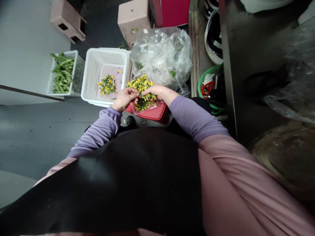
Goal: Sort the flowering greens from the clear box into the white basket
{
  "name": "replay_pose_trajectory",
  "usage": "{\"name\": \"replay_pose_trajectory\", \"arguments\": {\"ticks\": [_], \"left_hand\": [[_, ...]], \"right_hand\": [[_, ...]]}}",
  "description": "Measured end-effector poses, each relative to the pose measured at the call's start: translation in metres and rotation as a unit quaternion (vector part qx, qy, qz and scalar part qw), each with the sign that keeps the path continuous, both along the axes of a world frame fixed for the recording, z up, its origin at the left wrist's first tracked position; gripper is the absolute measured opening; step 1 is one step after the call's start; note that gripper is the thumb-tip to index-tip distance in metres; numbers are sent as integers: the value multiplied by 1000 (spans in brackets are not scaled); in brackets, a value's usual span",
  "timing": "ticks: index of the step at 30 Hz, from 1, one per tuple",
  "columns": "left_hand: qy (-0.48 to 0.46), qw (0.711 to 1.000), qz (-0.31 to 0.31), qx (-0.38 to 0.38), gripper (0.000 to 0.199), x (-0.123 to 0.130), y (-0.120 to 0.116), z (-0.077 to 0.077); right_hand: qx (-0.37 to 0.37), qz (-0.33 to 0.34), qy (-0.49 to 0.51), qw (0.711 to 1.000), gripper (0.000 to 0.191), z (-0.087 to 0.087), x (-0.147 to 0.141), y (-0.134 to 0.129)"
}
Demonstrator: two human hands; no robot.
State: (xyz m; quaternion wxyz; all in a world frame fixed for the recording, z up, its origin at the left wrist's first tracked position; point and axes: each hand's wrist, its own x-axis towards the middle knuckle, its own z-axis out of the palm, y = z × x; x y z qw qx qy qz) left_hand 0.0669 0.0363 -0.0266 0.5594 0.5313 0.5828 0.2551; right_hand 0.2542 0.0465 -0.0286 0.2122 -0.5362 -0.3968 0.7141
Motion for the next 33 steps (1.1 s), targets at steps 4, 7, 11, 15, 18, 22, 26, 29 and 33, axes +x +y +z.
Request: {"name": "replay_pose_trajectory", "arguments": {"ticks": [4, 7, 11, 15, 18, 22, 26, 29, 33], "left_hand": [[7, 1000, 3, -1, 9, 8, -7, 1], [16, 1000, -9, -1, 10, 10, -9, 4], [-11, 998, -59, -19, 13, 4, -6, 7], [32, 994, -107, 10, 31, -8, -1, -8], [237, 939, -232, 91, 28, -15, -1, -24], [441, 766, -438, 168, 32, -12, -5, -32], [494, 682, -508, 180, 43, 4, -4, -32], [485, 686, -508, 191, 38, 9, 0, -37], [408, 779, -436, 194, 26, -4, 9, -47]], "right_hand": [[7, 2, -3, 1000, 31, -7, -2, -1], [32, 3, 1, 999, 30, -9, -1, -2], [38, 23, 33, 998, 28, -3, 0, -3], [22, -19, 61, 998, 26, 2, 5, 1], [15, -77, 61, 995, 26, 3, 9, 6], [10, -87, 62, 994, 22, 2, 9, 9], [4, -95, 45, 994, 21, 1, 5, 8], [3, -96, 36, 995, 19, 0, 5, 8], [7, -104, 38, 994, 21, 0, 6, 8]]}}
